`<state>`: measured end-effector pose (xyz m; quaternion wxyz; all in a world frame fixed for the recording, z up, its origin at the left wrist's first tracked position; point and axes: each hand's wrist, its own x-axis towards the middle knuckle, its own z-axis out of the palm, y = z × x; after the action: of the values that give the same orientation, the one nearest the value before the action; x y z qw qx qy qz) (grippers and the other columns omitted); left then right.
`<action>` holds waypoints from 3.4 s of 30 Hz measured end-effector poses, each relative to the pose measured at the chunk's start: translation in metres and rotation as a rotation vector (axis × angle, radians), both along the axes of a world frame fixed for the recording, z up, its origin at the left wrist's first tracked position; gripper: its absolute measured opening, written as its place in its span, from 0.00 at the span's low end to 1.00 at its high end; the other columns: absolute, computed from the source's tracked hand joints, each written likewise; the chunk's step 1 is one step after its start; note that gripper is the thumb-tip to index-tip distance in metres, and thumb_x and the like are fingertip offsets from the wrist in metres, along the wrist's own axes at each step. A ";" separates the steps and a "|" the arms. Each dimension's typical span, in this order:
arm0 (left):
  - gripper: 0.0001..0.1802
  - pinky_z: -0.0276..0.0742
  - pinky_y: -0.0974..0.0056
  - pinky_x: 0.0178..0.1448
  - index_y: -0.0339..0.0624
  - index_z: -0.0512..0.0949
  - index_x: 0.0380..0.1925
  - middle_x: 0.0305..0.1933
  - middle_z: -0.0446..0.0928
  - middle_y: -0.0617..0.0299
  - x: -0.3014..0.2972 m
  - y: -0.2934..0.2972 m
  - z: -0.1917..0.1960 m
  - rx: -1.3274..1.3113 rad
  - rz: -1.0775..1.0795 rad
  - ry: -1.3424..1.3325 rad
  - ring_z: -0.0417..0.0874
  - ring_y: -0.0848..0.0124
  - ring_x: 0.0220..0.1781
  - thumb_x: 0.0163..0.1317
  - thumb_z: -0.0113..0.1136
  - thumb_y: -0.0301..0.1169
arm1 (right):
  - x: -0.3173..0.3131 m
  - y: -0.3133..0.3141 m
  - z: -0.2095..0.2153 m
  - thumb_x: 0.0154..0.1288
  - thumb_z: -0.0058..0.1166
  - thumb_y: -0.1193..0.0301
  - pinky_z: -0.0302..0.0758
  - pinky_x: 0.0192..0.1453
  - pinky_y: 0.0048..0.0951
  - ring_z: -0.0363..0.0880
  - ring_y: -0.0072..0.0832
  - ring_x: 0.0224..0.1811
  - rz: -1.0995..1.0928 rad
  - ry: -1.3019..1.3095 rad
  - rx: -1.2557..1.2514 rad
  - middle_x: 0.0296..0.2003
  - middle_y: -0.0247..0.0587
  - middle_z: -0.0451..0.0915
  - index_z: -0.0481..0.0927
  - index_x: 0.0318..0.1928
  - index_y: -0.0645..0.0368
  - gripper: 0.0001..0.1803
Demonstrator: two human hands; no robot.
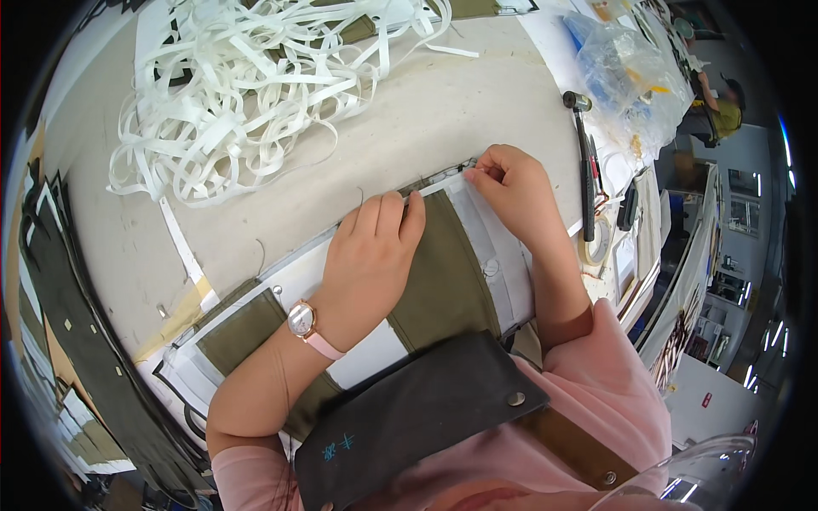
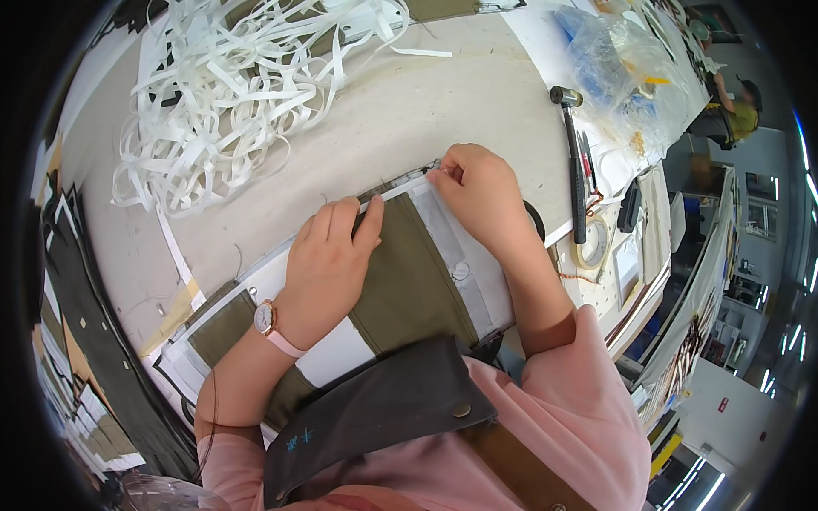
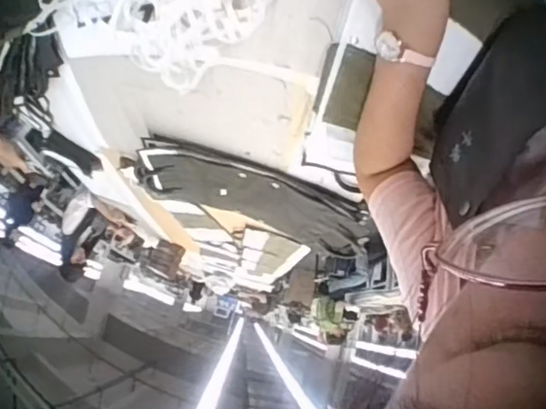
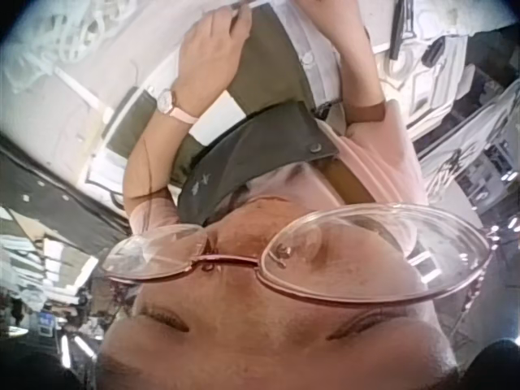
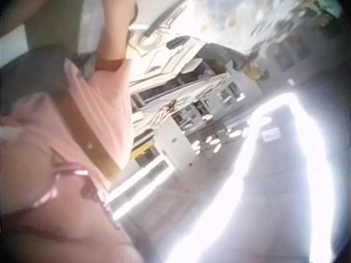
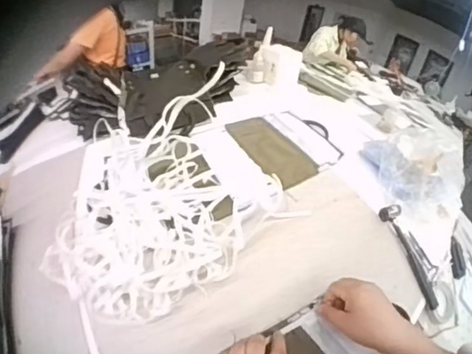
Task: The person attaches white straps to a green and white bag using a hammer and metal fasteners. They position the strap, insert the fastener, and strike it with a hammer to secure it. The person repeats this process for multiple fasteners on the bag.
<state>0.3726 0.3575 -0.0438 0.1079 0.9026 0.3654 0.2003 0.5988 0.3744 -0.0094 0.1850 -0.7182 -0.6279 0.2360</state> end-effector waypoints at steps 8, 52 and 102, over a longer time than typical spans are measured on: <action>0.28 0.75 0.62 0.47 0.51 0.79 0.61 0.42 0.68 0.60 -0.001 0.011 -0.003 -0.078 -0.011 -0.090 0.73 0.64 0.44 0.57 0.68 0.31 | -0.008 0.000 -0.004 0.59 0.63 0.73 0.75 0.35 0.41 0.80 0.44 0.30 -0.023 -0.151 0.080 0.29 0.48 0.79 0.76 0.32 0.62 0.08; 0.27 0.69 0.54 0.54 0.47 0.78 0.64 0.43 0.68 0.51 -0.003 0.014 -0.003 -0.149 -0.071 0.035 0.70 0.55 0.45 0.63 0.62 0.26 | -0.010 -0.049 -0.054 0.58 0.54 0.71 0.69 0.64 0.39 0.74 0.39 0.54 0.176 -0.312 0.531 0.53 0.43 0.78 0.82 0.48 0.64 0.18; 0.21 0.79 0.58 0.56 0.33 0.76 0.51 0.52 0.77 0.52 -0.271 -0.142 0.018 -0.068 0.745 -0.025 0.81 0.55 0.52 0.58 0.67 0.26 | -0.342 -0.032 -0.046 0.50 0.56 0.84 0.75 0.53 0.37 0.72 0.41 0.42 1.218 0.242 0.503 0.37 0.41 0.73 0.79 0.38 0.62 0.12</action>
<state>0.1016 0.2155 -0.0260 0.0620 0.7012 0.6738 0.2245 0.2570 0.3419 -0.0552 0.2499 -0.1391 -0.9318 0.2236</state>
